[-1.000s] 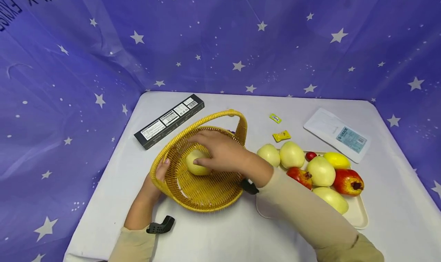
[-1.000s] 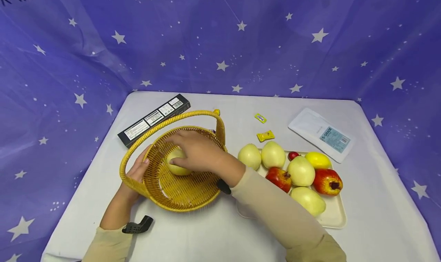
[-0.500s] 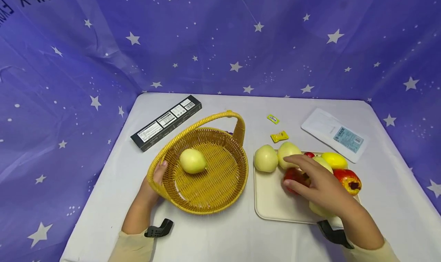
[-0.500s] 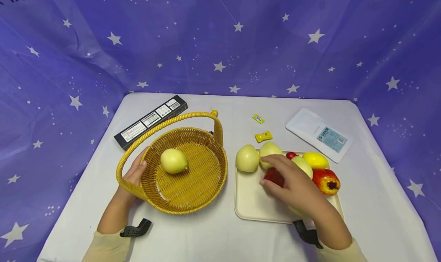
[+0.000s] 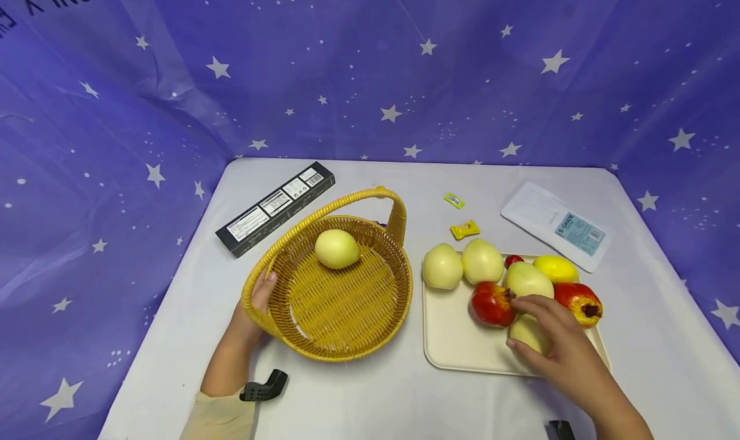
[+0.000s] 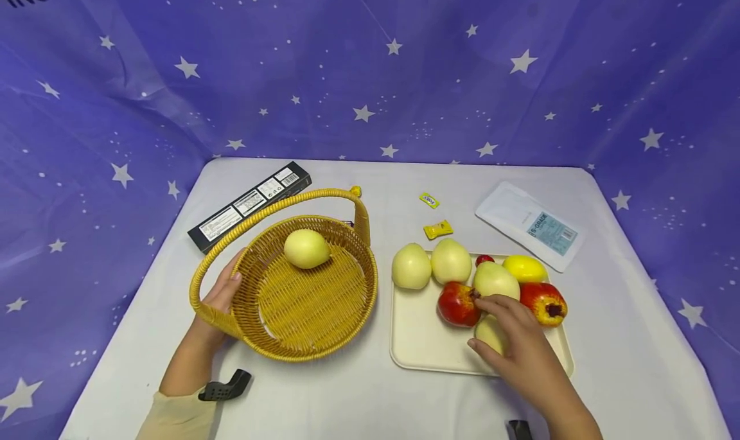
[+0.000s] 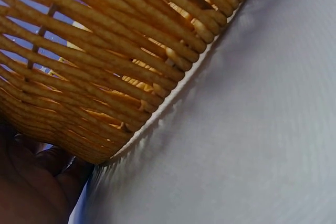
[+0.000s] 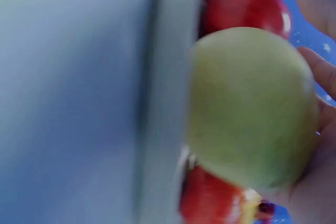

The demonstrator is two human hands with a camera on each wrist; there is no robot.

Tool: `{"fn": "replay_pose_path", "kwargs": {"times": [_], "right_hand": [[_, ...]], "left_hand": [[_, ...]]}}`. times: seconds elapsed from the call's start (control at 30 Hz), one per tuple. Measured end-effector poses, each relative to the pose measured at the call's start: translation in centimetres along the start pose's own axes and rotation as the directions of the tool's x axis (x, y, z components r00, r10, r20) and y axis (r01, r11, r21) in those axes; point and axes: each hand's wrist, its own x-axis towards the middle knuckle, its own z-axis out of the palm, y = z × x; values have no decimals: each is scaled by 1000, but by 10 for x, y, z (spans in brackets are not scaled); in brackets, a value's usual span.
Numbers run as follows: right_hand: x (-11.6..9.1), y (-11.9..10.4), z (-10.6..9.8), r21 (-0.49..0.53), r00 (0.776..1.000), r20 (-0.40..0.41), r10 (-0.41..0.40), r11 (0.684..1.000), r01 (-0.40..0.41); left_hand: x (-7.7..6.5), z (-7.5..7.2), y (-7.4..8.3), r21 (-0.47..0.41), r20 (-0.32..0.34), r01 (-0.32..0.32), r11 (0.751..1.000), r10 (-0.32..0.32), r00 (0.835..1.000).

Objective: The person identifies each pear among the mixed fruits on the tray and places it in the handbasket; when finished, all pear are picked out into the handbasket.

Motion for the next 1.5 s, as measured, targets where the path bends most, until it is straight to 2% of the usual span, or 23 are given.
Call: {"fn": "replay_pose_path", "kwargs": {"times": [0.2, 0.33, 0.5, 0.57, 0.67, 0.8, 0.9, 1.07, 1.2, 1.33, 1.37, 1.5], "right_hand": [[-15, 12, 7, -33, 999, -22, 26, 999, -27], [-18, 18, 8, -31, 997, -23, 71, 997, -72], [-15, 15, 1, -43, 991, -10, 134, 990, -135], [-12, 8, -6, -43, 992, -24, 122, 992, -123], [-3, -6, -20, -42, 996, -66, 55, 997, -57], [21, -35, -36, -17, 989, -91, -120, 993, 119], [45, -63, -36, 29, 964, -69, -257, 965, 259], [87, -118, -13, 139, 896, 16, -444, 888, 438], [126, -155, 15, 215, 815, 138, -563, 820, 530], [162, -197, 42, 205, 739, 242, -629, 777, 594], [170, -206, 49, 193, 727, 268, -632, 775, 602], [196, -234, 77, 84, 715, 391, -579, 796, 599]], "left_hand": [[1, 0, -1, 33, 3, 11, 999, -11, 1000], [1, 0, -1, 14, 2, -22, 1000, 22, 1000], [2, 0, -1, -25, 16, -17, 1000, 17, 1000], [1, 0, -2, -8, 6, 11, 1000, -11, 1000], [0, 1, -4, 27, -7, 22, 999, -22, 1000], [1, 0, -6, 68, -33, 21, 997, -19, 999], [2, -1, -7, 73, -51, 11, 997, -8, 999], [2, -5, -7, 56, -53, -5, 998, 8, 999], [2, -7, -8, 42, -47, -6, 999, 8, 999], [2, -6, -8, 21, -37, -8, 1000, 9, 999], [2, -5, -8, 23, -32, -8, 1000, 8, 999], [2, -3, -7, 39, -35, -7, 999, 9, 999]]}}
